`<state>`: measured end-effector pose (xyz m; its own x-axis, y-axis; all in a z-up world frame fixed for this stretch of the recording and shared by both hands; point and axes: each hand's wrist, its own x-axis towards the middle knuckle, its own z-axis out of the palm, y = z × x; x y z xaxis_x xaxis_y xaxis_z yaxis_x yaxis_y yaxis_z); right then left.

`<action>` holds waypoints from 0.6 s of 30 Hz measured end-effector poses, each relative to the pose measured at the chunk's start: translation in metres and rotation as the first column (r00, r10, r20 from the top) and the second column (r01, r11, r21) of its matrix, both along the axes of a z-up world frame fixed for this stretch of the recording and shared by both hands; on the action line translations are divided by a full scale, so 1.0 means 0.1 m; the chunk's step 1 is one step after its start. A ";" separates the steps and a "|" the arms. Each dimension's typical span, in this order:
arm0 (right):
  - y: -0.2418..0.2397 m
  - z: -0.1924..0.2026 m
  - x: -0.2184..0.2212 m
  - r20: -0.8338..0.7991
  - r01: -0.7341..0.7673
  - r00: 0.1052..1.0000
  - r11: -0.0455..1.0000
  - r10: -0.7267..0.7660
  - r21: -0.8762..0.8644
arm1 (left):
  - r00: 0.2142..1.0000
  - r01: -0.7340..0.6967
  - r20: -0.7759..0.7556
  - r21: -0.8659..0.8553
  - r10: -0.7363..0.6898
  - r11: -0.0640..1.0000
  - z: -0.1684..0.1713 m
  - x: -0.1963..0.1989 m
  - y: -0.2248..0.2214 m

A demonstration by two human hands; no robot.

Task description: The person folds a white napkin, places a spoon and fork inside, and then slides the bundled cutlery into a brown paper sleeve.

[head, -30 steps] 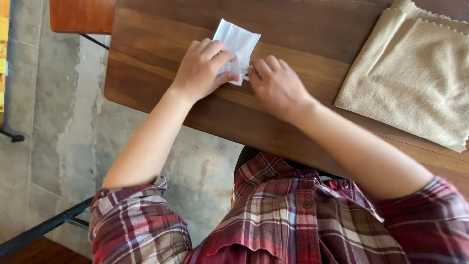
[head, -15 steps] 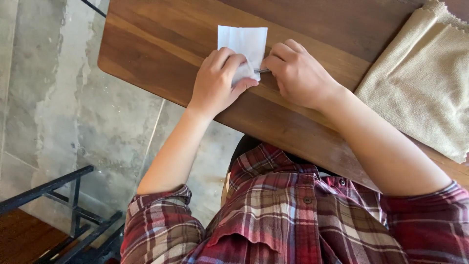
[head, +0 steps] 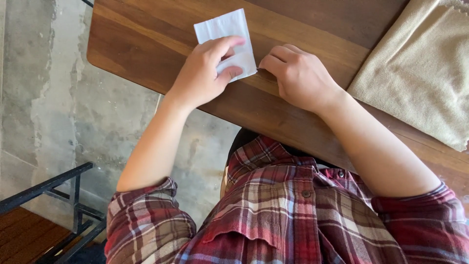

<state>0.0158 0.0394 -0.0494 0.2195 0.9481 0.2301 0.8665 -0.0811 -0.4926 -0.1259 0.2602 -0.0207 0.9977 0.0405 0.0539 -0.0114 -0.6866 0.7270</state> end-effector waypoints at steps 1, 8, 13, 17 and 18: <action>-0.01 -0.01 0.00 -0.002 0.003 1.000 1.000 -0.003 -0.001 | 1.000 0.003 -0.002 -0.001 -0.003 1.000 0.05 0.02 -0.01; -0.03 -0.01 -0.01 0.061 -0.033 0.998 0.997 0.029 0.070 | 0.992 -0.065 -0.117 -0.140 0.049 0.988 0.22 0.09 -0.08; 0.00 0.02 0.01 0.112 -0.069 0.992 0.989 0.054 0.133 | 0.971 -0.222 -0.125 -0.144 0.205 0.964 0.13 0.05 -0.13; 0.02 0.00 0.03 0.220 -0.094 0.973 0.990 0.068 0.109 | 0.951 -0.307 -0.088 -0.147 0.297 0.940 0.07 0.03 -0.13; 0.02 -0.03 0.04 0.284 -0.105 0.956 0.991 0.076 0.087 | 0.951 -0.310 -0.071 -0.184 0.302 0.933 0.06 0.03 -0.13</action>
